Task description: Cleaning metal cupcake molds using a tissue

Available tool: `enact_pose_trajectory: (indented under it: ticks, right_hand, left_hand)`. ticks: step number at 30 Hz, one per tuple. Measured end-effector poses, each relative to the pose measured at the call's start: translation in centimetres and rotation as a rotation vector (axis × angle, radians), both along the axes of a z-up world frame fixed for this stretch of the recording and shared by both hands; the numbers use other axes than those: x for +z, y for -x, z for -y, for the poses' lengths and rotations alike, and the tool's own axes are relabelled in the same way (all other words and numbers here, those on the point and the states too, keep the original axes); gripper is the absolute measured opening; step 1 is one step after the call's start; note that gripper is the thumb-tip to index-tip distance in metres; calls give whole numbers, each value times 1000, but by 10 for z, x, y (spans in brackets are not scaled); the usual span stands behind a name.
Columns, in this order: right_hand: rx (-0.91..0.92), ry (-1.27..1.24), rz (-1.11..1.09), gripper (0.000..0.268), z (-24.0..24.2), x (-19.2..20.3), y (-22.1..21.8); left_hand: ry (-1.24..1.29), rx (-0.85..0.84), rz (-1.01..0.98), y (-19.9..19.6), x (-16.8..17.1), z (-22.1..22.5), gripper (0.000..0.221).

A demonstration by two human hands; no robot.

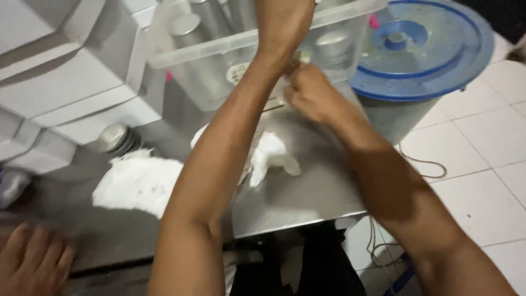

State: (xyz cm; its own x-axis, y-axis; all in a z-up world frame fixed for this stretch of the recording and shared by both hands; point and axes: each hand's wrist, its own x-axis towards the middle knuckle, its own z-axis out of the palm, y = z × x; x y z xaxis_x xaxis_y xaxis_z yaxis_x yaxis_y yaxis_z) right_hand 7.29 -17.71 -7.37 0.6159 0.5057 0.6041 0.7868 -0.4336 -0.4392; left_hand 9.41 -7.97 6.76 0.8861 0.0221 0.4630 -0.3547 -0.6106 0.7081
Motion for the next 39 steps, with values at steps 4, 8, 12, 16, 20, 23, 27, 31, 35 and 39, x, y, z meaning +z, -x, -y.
enact_pose_trajectory:
  ticks: [4,8,12,16,20,23,27,31,35,39]
  right_hand:
    - [-12,-137,-79,47,-2,22,27]
    - [-55,-449,-101,24,-1,23,27]
    - [173,-887,-423,24,-22,52,59]
    - [188,-754,-406,17,-35,64,58]
    - [188,-738,-483,15,-33,68,62]
    - [29,-735,-539,18,-30,48,51]
    - [-3,-673,-502,20,-19,46,48]
    - [226,-642,-564,41,-16,53,63]
    - [267,-440,-589,35,-22,56,77]
    - [229,-552,-634,36,-24,46,67]
  left_hand:
    - [165,145,212,68,-23,-38,24]
    - [110,371,-33,98,-46,-65,29]
    - [502,166,-191,129,-62,-64,25]
    - [988,-63,-207,136,-69,-64,18]
    - [1082,19,-70,122,-85,-81,15]
    - [1248,-1,-132,125,-89,-95,14]
    - [1273,-44,-81,128,-88,-92,23]
    - [1013,-202,26,123,-104,-90,13]
    - [1038,-290,138,104,-126,-85,15]
    - [988,-120,112,113,-117,-90,9]
